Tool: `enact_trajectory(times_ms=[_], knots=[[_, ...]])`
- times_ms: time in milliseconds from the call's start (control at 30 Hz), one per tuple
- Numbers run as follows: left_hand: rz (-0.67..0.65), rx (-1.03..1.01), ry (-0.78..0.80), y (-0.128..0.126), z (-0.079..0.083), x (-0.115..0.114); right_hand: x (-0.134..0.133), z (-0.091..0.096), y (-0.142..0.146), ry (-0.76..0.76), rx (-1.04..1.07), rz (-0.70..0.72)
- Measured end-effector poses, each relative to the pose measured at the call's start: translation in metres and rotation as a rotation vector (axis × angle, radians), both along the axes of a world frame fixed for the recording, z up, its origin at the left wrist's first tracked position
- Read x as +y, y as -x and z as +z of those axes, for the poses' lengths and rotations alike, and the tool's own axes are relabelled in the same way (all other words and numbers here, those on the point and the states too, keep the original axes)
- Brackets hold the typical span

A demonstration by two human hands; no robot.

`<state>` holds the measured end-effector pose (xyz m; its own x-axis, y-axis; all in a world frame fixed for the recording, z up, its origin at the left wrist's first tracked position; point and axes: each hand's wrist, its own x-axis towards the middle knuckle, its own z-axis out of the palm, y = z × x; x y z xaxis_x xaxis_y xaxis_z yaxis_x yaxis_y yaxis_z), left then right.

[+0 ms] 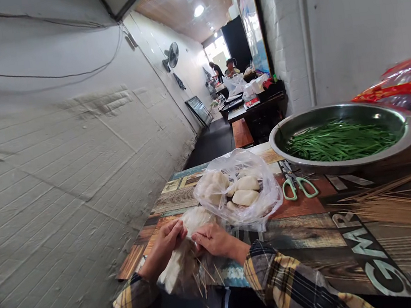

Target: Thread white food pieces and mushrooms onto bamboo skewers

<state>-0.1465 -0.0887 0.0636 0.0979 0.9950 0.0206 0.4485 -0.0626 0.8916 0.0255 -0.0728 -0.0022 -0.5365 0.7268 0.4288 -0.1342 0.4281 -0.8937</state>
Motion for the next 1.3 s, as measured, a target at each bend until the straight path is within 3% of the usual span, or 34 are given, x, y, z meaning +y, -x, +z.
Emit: enact_trajectory(times_ms=[133,267,367,500,667,833,1067,1167,1300], knots=[[-0.008,0.182,-0.159,-0.001,0.011,-0.009,0.005,-0.006,0.001,0.048,0.046,-0.035],[-0.169,0.437,-0.46,-0.016,0.02,-0.019,0.013,-0.009,0.006,0.1,0.142,-0.065],[-0.237,0.543,-0.55,-0.029,0.019,-0.019,0.016,-0.008,0.01,0.079,0.189,-0.014],[-0.227,0.581,-0.565,-0.034,0.016,-0.008,0.017,-0.006,0.013,0.037,0.167,-0.002],[-0.184,0.49,-0.507,-0.031,0.015,0.001,0.012,-0.003,0.011,-0.003,0.109,-0.082],[-0.135,0.552,-0.486,-0.021,0.012,-0.007,0.005,0.003,0.011,-0.009,0.102,-0.184],[-0.083,0.664,-0.532,-0.02,0.01,-0.026,0.012,-0.001,0.01,0.034,0.063,-0.192],[-0.113,0.625,-0.49,-0.024,0.009,-0.032,0.016,-0.001,0.008,0.042,0.034,-0.158],[-0.051,0.506,-0.421,-0.02,0.014,-0.026,0.015,0.001,0.007,0.023,-0.008,-0.167]])
